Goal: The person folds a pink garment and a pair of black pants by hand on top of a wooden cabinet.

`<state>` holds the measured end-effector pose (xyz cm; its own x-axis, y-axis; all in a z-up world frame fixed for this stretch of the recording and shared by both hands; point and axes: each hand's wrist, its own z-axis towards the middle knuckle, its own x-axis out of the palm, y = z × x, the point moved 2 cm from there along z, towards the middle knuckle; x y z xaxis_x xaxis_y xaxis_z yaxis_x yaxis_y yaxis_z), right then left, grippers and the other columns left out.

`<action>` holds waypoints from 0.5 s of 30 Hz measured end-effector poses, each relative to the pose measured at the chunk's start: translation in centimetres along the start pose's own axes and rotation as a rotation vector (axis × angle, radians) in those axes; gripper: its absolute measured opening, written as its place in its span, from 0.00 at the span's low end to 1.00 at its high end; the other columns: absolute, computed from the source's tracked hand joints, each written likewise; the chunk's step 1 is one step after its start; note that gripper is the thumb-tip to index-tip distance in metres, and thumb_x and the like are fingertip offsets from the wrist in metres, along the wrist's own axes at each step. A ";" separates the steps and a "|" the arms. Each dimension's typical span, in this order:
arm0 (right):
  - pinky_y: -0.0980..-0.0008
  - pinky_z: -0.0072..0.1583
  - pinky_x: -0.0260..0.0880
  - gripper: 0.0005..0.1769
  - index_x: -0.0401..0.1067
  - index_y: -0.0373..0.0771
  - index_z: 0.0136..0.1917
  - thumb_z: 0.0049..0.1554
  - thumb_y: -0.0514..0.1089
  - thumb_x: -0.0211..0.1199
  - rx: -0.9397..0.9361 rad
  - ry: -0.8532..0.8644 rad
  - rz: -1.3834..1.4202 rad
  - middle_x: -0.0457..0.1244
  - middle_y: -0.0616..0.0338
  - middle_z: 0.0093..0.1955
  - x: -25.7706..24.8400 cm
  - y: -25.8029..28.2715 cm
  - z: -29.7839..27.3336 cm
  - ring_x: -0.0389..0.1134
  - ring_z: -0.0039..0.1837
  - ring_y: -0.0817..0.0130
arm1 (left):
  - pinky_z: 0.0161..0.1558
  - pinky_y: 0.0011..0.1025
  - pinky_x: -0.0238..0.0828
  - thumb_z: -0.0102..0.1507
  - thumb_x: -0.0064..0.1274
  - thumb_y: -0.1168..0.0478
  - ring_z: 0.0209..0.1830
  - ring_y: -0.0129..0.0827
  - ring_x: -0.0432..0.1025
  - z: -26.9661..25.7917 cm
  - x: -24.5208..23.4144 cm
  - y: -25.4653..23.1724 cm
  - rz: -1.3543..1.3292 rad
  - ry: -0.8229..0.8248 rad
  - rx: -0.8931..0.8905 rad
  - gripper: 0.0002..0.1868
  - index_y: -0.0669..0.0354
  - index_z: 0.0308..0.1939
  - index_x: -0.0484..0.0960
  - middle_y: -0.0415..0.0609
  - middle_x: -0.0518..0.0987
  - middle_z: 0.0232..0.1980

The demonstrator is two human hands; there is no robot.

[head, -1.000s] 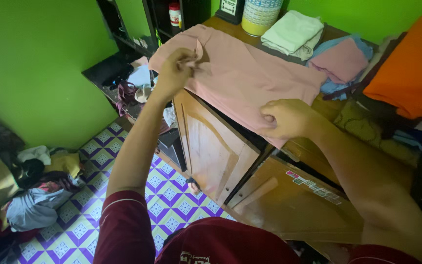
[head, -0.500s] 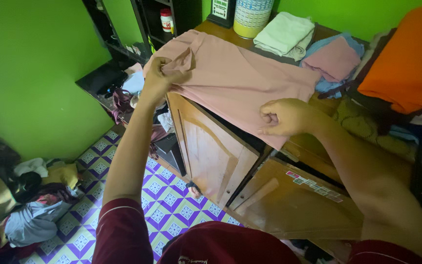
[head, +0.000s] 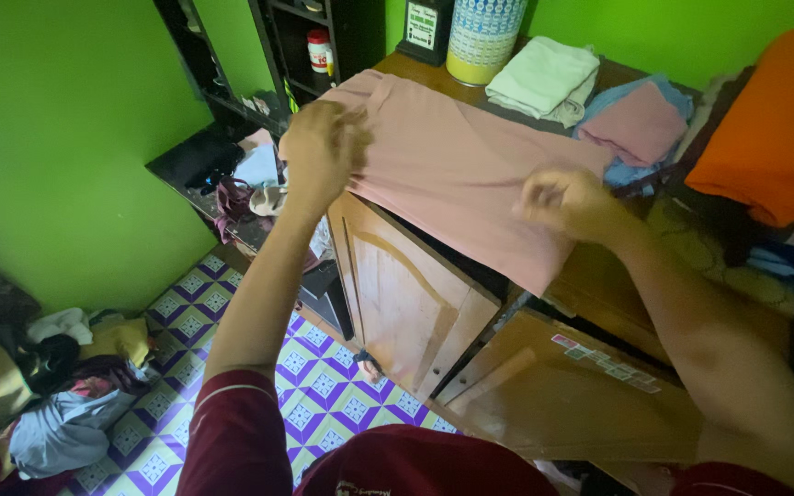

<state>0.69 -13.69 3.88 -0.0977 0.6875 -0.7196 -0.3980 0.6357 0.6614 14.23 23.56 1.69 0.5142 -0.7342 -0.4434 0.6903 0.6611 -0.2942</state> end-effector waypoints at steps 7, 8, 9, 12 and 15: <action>0.61 0.56 0.68 0.10 0.73 0.34 0.50 0.54 0.37 0.69 -0.144 -0.674 -0.491 0.66 0.48 0.53 -2.6 -3.8 -0.3 0.66 0.52 0.55 | 0.45 0.52 0.67 0.61 0.57 0.54 0.47 0.61 0.71 1.9 4.4 1.5 0.263 0.034 -0.075 0.16 0.65 0.43 0.80 0.62 0.79 0.46; 0.61 0.56 0.68 0.10 0.73 0.34 0.50 0.54 0.37 0.69 -0.145 -0.677 -0.494 0.66 0.48 0.53 -2.9 -4.6 -0.3 0.66 0.52 0.55 | 0.46 0.52 0.68 0.63 0.56 0.56 0.45 0.59 0.73 2.4 5.2 2.6 0.251 0.093 -0.114 0.12 0.63 0.39 0.81 0.61 0.80 0.43; 0.57 0.61 0.66 0.12 0.73 0.34 0.53 0.55 0.37 0.69 -0.171 -0.684 -0.541 0.67 0.48 0.56 -3.1 -5.4 -0.1 0.65 0.56 0.51 | 0.47 0.52 0.69 0.66 0.56 0.57 0.43 0.58 0.74 2.6 5.7 3.5 0.239 0.152 -0.153 0.10 0.61 0.36 0.81 0.60 0.82 0.40; 0.52 0.66 0.63 0.16 0.73 0.35 0.57 0.56 0.39 0.69 -0.138 -0.683 -0.586 0.66 0.46 0.59 -2.9 -7.2 0.1 0.63 0.62 0.44 | 0.43 0.49 0.72 0.60 0.55 0.61 0.39 0.56 0.77 2.6 5.3 4.9 -0.016 0.122 -0.227 0.07 0.62 0.35 0.81 0.61 0.81 0.36; 0.50 0.66 0.62 0.19 0.73 0.35 0.60 0.56 0.40 0.70 -0.068 -0.666 -0.625 0.65 0.43 0.61 -2.6 -8.2 0.6 0.61 0.63 0.41 | 0.42 0.49 0.72 0.59 0.58 0.63 0.41 0.59 0.76 2.9 4.4 5.2 -0.053 0.003 -0.180 0.07 0.64 0.37 0.81 0.63 0.81 0.38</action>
<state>4.81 -20.46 0.40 0.6916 0.2991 -0.6575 -0.2563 0.9526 0.1638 21.52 23.31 0.70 0.4776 -0.7684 -0.4261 0.6137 0.6388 -0.4640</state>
